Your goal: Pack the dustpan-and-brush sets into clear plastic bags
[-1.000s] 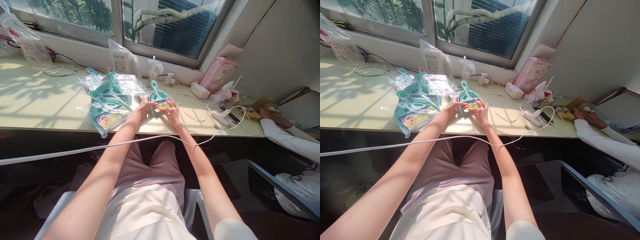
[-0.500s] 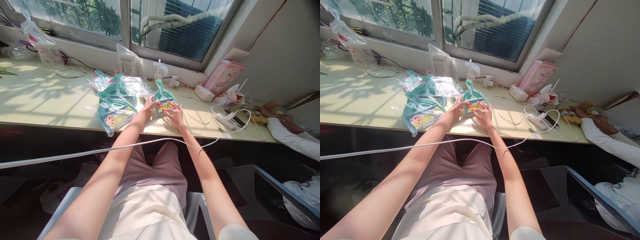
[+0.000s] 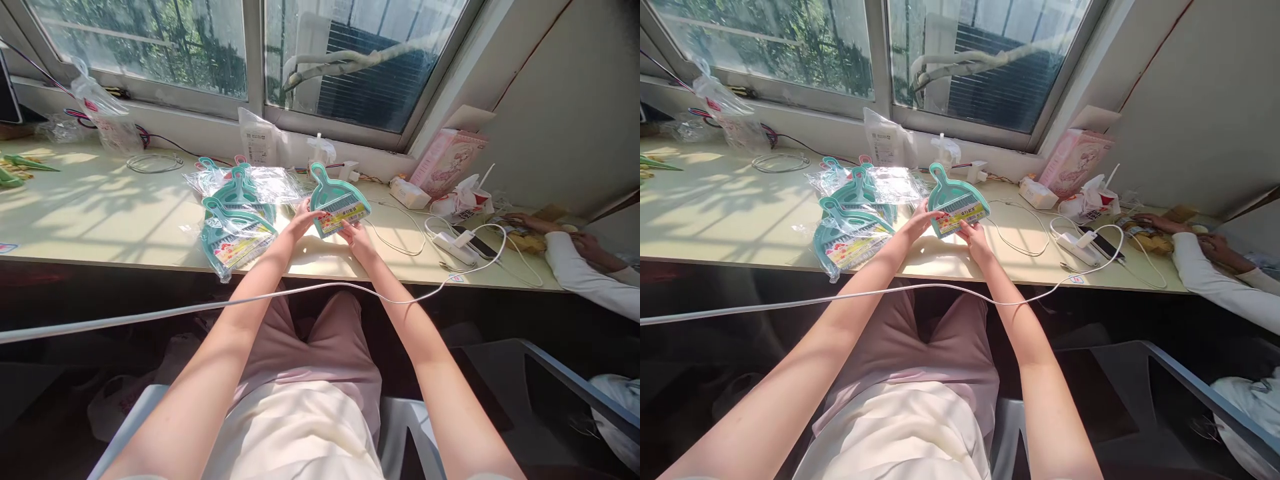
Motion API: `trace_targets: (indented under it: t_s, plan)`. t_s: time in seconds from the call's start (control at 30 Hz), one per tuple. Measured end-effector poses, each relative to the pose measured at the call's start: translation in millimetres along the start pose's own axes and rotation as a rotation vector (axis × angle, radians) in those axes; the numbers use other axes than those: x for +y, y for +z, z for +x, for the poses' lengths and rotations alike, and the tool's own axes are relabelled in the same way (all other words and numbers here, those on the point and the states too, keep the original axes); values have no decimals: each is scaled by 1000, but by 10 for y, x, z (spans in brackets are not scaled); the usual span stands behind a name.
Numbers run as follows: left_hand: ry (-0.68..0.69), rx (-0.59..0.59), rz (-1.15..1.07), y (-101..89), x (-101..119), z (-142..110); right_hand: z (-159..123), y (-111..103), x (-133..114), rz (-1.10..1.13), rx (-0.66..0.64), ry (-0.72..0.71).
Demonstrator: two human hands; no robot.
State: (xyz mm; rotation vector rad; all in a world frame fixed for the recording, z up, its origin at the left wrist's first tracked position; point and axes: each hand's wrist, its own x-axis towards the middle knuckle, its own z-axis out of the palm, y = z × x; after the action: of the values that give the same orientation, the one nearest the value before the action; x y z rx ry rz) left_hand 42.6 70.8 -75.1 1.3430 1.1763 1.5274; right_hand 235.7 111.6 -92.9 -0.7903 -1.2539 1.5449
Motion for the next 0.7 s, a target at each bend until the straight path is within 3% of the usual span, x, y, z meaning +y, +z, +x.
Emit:
trace_targets:
  t_s: [0.07, 0.13, 0.23, 0.33, 0.4, 0.5, 0.57, 0.7]
  plan:
    - [16, -39, 74, 35, 14, 16, 23, -27, 19, 59, 25, -3]
    - [80, -7, 193, 79, 43, 38, 43, -78, 26, 97, 65, -22]
    - [212, 227, 512, 113, 88, 87, 44, -169, 7, 132, 124, -83]
    - [219, 410, 911, 35, 86, 152, -11, -283, -35, 153, 158, -122]
    - [146, 345, 1117, -65, 54, 192, -78, -393, -64, 162, 170, -131]
    - [152, 180, 1155, -161, -2, 213, -205, -630, -105, 159, 198, -134]
    - [297, 11, 1165, -122, -22, 186, -304, -826, -141, 154, 227, -131]
    - [603, -270, 1138, 156, -41, 48, -545, -1262, -255, 144, 268, -122]
